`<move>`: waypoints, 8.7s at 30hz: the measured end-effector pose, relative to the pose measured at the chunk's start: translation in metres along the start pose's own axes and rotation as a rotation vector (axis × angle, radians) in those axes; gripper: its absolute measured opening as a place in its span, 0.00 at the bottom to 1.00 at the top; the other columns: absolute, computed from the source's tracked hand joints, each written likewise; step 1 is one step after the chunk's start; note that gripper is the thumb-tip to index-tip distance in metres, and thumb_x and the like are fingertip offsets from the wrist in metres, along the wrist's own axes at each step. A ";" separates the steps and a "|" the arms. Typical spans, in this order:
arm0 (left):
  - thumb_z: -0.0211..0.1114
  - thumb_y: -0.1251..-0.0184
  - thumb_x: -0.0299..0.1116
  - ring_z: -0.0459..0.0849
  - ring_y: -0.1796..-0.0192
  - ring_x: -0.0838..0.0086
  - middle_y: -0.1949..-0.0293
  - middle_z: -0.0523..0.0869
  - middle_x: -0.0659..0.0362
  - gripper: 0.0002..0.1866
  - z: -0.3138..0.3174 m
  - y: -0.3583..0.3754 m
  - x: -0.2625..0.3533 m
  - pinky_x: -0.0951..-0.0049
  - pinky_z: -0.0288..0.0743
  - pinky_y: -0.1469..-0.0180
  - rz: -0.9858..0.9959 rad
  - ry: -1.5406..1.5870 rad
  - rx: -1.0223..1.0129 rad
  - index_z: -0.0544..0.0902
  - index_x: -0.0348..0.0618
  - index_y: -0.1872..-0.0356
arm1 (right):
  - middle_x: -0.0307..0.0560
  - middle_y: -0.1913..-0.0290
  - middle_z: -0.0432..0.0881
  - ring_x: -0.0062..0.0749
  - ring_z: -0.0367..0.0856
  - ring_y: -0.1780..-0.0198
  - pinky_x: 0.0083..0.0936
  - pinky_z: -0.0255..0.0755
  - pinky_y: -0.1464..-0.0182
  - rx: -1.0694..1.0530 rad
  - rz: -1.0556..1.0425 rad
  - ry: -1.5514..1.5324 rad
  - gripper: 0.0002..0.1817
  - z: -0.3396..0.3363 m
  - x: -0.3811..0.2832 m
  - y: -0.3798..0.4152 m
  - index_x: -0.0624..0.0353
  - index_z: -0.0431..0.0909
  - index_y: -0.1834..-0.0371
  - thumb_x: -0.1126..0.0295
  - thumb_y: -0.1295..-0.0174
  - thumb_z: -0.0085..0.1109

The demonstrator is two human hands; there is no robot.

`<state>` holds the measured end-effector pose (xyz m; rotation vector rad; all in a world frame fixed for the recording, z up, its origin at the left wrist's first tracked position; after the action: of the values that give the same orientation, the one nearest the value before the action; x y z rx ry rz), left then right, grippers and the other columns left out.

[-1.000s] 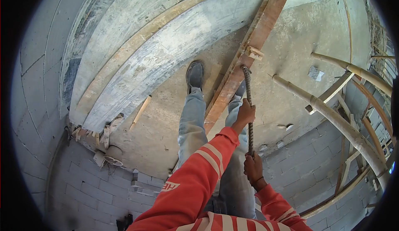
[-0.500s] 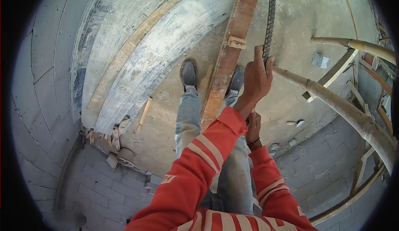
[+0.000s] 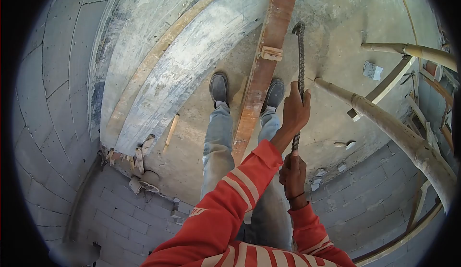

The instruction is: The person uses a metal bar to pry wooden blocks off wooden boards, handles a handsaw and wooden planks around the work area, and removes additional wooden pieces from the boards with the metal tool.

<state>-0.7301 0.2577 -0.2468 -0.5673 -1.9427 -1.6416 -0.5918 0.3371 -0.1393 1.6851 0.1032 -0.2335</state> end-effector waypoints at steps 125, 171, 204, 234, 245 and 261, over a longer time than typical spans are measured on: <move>0.57 0.29 0.37 0.82 0.62 0.45 0.68 0.82 0.42 0.17 -0.047 -0.031 -0.077 0.52 0.73 0.57 -0.042 -0.053 0.225 0.70 0.31 0.52 | 0.28 0.83 0.52 0.12 0.48 0.86 0.14 0.41 0.85 -0.176 0.543 -0.198 0.23 0.054 0.007 0.028 0.47 0.68 0.69 0.41 0.29 0.44; 0.72 0.51 0.25 0.85 0.56 0.54 0.56 0.84 0.51 0.21 -0.078 -0.145 -0.087 0.61 0.78 0.53 0.632 -0.416 0.202 0.81 0.42 0.52 | 0.29 0.83 0.58 0.13 0.54 0.86 0.16 0.48 0.85 0.086 -0.312 0.494 0.25 -0.028 0.028 -0.058 0.54 0.60 0.77 0.49 0.24 0.39; 0.76 0.52 0.36 0.81 0.53 0.51 0.58 0.79 0.50 0.23 -0.061 -0.152 -0.117 0.54 0.76 0.53 0.244 -0.654 0.309 0.78 0.45 0.54 | 0.31 0.80 0.66 0.12 0.59 0.84 0.16 0.54 0.84 0.077 -0.051 0.329 0.13 -0.061 0.008 0.016 0.61 0.72 0.60 0.61 0.27 0.50; 0.50 0.32 0.34 0.70 0.81 0.71 0.81 0.69 0.61 0.05 0.047 -0.038 -0.096 0.62 0.65 0.77 -0.741 1.226 -0.068 0.66 0.47 0.67 | 0.31 0.82 0.62 0.13 0.59 0.87 0.15 0.57 0.87 -0.297 0.298 0.194 0.20 -0.006 -0.110 -0.001 0.67 0.68 0.39 0.63 0.25 0.44; 0.54 0.32 0.34 0.65 0.87 0.76 0.83 0.66 0.67 0.09 0.042 -0.041 -0.154 0.69 0.57 0.84 -0.646 1.074 -0.105 0.64 0.54 0.71 | 0.59 0.76 0.78 0.59 0.78 0.71 0.44 0.68 0.70 0.045 -0.336 1.057 0.11 0.005 -0.063 0.032 0.65 0.69 0.57 0.71 0.36 0.58; 0.52 0.30 0.34 0.65 0.88 0.76 0.81 0.67 0.65 0.05 0.073 -0.041 -0.216 0.69 0.57 0.87 -0.606 1.056 -0.212 0.65 0.52 0.62 | 0.64 0.74 0.78 0.64 0.78 0.68 0.50 0.69 0.67 0.106 -0.367 0.920 0.11 -0.050 0.033 -0.014 0.63 0.70 0.57 0.76 0.41 0.57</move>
<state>-0.5981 0.3268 -0.4244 0.7861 -1.1614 -1.9057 -0.5579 0.3858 -0.1539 1.7505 1.1022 0.2897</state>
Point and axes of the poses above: each hand's wrist, its own y-axis away from the middle knuckle, its own z-axis out of the palm, x = y × z, the point moved 7 cm from there along -y, towards the middle knuckle
